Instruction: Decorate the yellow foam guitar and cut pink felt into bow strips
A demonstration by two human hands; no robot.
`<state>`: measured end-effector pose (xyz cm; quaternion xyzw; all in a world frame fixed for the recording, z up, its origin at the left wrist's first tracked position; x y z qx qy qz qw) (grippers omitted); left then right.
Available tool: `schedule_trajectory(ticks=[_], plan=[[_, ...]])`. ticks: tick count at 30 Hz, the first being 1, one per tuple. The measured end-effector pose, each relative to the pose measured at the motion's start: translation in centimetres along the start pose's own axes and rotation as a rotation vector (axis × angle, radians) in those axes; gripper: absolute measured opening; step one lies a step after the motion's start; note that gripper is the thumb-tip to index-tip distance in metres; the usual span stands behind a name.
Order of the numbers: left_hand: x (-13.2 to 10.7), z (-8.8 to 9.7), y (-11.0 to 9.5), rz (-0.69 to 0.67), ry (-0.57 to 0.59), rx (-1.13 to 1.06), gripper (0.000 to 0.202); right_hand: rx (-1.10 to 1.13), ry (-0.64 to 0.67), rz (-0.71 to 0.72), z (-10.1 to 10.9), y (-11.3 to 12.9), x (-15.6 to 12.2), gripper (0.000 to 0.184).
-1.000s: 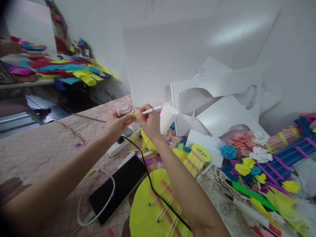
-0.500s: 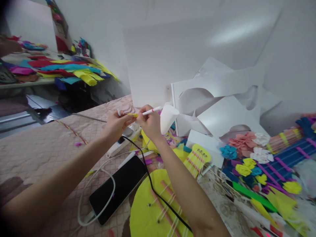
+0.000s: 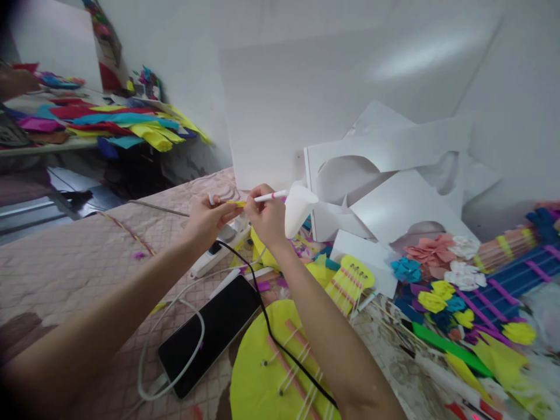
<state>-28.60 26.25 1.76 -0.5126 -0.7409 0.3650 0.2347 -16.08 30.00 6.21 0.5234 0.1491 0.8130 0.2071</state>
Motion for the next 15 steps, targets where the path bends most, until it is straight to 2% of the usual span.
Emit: schedule_trajectory(ticks=[6, 15], plan=[[-0.01, 0.04, 0.06, 0.013, -0.022, 0.002, 0.037, 0.018, 0.003, 0.0, -0.15, 0.05, -0.01, 0.008], [0.27, 0.24, 0.33, 0.007, -0.009, -0.006, 0.035, 0.197, -0.168, -0.136, 0.55, -0.79, -0.56, 0.01]])
Point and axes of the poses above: each hand's wrist, its own x-axis towards the middle knuckle, its own z-axis out of the back of the hand, y = z × x, the point moved 5 cm from there along x, towards the middle knuckle, and after that the axes turned 10 degrees about z, right-handed, at the moved point
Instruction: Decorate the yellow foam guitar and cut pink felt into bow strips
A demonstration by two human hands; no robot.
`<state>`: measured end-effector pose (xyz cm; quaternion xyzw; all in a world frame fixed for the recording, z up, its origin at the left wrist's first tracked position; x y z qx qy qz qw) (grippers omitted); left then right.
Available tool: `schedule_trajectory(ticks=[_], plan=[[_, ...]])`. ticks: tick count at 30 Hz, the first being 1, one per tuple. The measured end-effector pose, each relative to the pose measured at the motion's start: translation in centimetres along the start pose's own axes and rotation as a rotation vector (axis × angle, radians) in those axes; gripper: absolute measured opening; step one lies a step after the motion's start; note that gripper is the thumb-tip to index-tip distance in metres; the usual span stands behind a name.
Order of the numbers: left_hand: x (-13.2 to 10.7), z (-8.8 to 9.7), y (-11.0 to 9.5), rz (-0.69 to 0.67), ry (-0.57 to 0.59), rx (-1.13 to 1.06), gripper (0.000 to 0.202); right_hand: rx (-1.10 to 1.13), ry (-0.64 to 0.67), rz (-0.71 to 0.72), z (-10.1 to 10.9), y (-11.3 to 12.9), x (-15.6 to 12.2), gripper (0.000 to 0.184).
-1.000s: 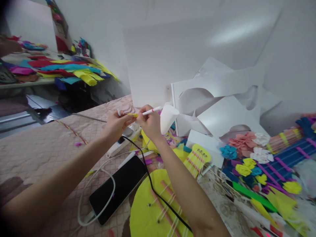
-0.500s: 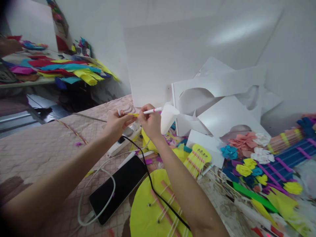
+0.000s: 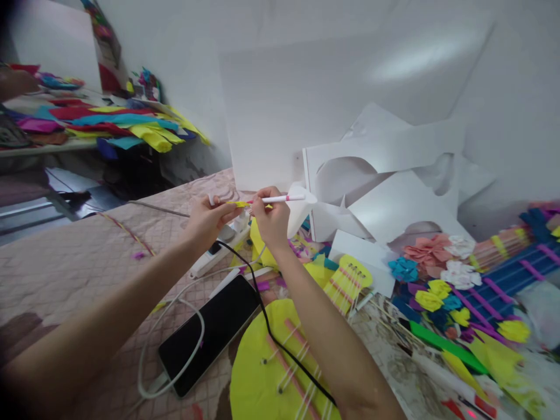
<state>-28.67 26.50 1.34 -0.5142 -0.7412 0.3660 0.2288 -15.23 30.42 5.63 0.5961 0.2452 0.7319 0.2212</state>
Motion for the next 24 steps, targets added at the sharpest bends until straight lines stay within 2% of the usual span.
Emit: schedule_trajectory(ticks=[7, 11, 15, 20, 22, 24], plan=[[0.3, 0.1, 0.0, 0.044, -0.016, -0.029, 0.022, 0.005, -0.112, -0.027, 1.2, -0.4, 0.0, 0.009], [0.6, 0.4, 0.0, 0.063, -0.048, -0.048, 0.015, 0.045, -0.13, -0.052, 2.5, 0.5, -0.4, 0.01], [0.4, 0.3, -0.1, 0.063, -0.029, -0.033, 0.017, 0.025, -0.098, -0.077, 3.9, 2.2, -1.3, 0.01], [0.2, 0.3, -0.2, 0.062, -0.01, -0.011, 0.03, 0.014, -0.068, -0.175, 5.8, 4.0, -2.8, 0.011], [0.5, 0.6, -0.3, 0.061, -0.052, 0.019, 0.03, 0.018, -0.049, -0.217, 6.6, 4.6, -3.6, 0.012], [0.8, 1.2, -0.7, 0.045, -0.148, 0.068, 0.023, 0.015, -0.035, -0.264, 7.8, 5.1, -4.7, 0.012]])
Point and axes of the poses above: each hand's wrist, its own x-axis towards the middle knuckle, its own z-axis out of the back of the hand, y = z × x, the point moved 5 cm from there along x, towards the middle knuckle, and after that the axes turned 10 degrees about z, right-handed, at the moved point
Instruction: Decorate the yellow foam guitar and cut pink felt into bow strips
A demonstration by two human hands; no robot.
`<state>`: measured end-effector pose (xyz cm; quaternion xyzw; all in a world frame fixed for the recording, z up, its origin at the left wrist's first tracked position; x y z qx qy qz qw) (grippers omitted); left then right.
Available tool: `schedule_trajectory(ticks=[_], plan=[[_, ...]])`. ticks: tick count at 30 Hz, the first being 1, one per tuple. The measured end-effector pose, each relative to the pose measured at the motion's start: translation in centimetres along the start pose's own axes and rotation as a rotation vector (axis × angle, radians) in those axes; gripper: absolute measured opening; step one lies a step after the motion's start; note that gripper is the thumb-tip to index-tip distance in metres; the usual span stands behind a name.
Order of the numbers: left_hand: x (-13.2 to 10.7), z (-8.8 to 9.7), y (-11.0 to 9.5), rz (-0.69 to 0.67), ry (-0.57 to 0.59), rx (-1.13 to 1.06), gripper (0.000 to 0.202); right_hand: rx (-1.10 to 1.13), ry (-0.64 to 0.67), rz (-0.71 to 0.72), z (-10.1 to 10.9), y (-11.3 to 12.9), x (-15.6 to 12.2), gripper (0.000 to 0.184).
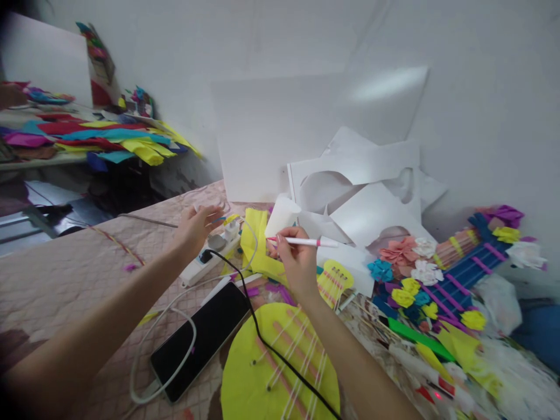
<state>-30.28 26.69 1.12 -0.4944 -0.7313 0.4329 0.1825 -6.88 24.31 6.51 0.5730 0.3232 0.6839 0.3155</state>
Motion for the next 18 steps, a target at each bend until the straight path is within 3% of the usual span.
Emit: schedule_trajectory(ticks=[3, 5, 7, 9, 14, 18], plan=[[-0.3, 0.5, -1.6, -0.114, -0.117, 0.086, 0.025, -0.014, 0.006, -0.075, 2.1, -0.2, -2.0, 0.014], [-1.6, -0.3, -3.1, -0.263, -0.054, 0.18, 0.034, -0.009, 0.01, -0.126, 3.6, -0.4, -3.3, 0.015], [-3.8, -1.9, -4.1, -0.39, 0.093, 0.338, 0.035, 0.051, 0.015, -0.181, 4.7, -0.4, -4.5, 0.017], [-6.4, -3.6, -3.9, -0.416, 0.239, 0.549, 0.028, 0.164, 0.025, -0.227, 5.4, 0.1, -5.5, 0.02], [-13.4, -7.3, -0.3, -0.275, 0.704, 0.876, 0.023, 0.375, -0.038, -0.267, 6.7, 3.0, -6.9, 0.019], [-17.2, -8.5, 1.7, -0.229, 0.878, 0.919, 0.022, 0.397, -0.113, -0.223, 7.8, 5.2, -7.6, 0.016]])
Point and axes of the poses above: each hand's wrist, its own x-axis towards the middle knuckle, its own z-axis out of the back of the hand, y = z × x, the point moved 5 cm from there along x, towards the middle knuckle, and after that the axes turned 10 degrees about z, right-handed, at the moved point
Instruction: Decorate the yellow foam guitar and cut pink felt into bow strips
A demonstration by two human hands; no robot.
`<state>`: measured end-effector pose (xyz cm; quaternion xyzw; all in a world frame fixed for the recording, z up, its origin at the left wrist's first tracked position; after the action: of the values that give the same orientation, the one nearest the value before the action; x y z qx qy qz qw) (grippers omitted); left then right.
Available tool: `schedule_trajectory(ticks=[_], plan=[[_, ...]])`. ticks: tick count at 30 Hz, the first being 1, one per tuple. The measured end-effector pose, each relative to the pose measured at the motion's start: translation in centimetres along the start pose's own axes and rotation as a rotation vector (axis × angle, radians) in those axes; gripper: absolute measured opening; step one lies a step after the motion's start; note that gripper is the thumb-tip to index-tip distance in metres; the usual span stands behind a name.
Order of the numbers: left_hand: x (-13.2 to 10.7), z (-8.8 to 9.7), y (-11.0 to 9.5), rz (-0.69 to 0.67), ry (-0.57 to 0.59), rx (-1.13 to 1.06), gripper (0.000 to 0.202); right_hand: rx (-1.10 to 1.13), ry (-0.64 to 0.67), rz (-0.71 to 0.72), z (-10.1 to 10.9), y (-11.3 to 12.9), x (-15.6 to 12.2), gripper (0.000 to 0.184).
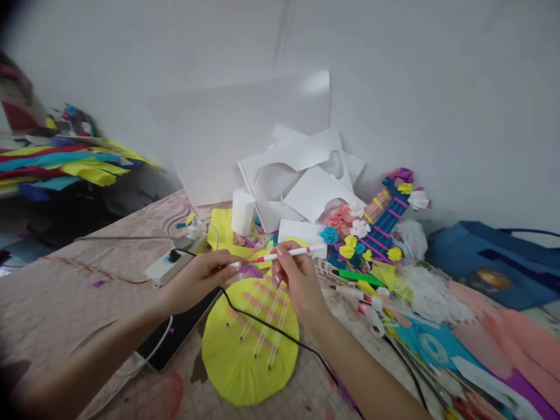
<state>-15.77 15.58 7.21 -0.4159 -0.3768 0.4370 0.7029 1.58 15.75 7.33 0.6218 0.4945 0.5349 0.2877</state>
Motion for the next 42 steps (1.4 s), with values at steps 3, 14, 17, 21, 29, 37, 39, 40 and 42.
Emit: schedule_trajectory(ticks=[3, 14, 17, 21, 29, 37, 39, 40, 42], plan=[[-0.6, -1.6, -0.7, -0.012, 0.017, -0.003, 0.021, -0.003, -0.003, 0.028, 0.3, 1.0, -1.0, 0.017], [-3.0, -6.4, -3.5, -0.06, 0.033, 0.244, 0.029, -0.166, 0.037, 0.068, 2.9, 2.7, -5.7, 0.019], [-3.9, -8.4, -3.6, -0.047, 0.097, 0.356, 0.032, -0.215, 0.077, 0.016, 3.9, 2.4, -8.0, 0.02], [-5.0, -11.1, -3.3, -0.027, 0.184, 0.334, 0.032, -0.13, 0.041, -0.081, 5.3, 1.0, -10.9, 0.023], [-6.4, -15.7, -2.4, 0.021, 0.233, 0.323, 0.033, -0.086, -0.008, -0.2, 7.8, -1.2, -13.3, 0.033], [-1.5, -15.8, -1.6, 0.134, -0.03, 0.913, 0.041, -0.102, -0.024, -0.342, 13.7, 0.8, -16.5, 0.042], [1.3, -17.0, -1.5, 0.135, -0.062, 1.033, 0.042, -0.155, -0.028, -0.39, 14.9, 0.9, -18.0, 0.042], [2.8, -17.7, -1.4, 0.139, -0.067, 1.074, 0.042, -0.167, -0.029, -0.408, 15.4, 1.0, -18.6, 0.042], [5.3, -19.2, -1.5, 0.161, -0.091, 1.091, 0.043, -0.18, -0.043, -0.425, 16.2, 1.0, -19.7, 0.041]])
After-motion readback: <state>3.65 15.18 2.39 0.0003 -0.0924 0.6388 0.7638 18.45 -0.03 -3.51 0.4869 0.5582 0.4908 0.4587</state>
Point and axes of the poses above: each hand's wrist, its own x-axis towards the middle knuckle, its own z-axis out of the back of the hand, y = z × x, the point moved 5 cm from there along x, towards the middle knuckle, and after that the axes turned 10 degrees about z, right-handed, at the moved point
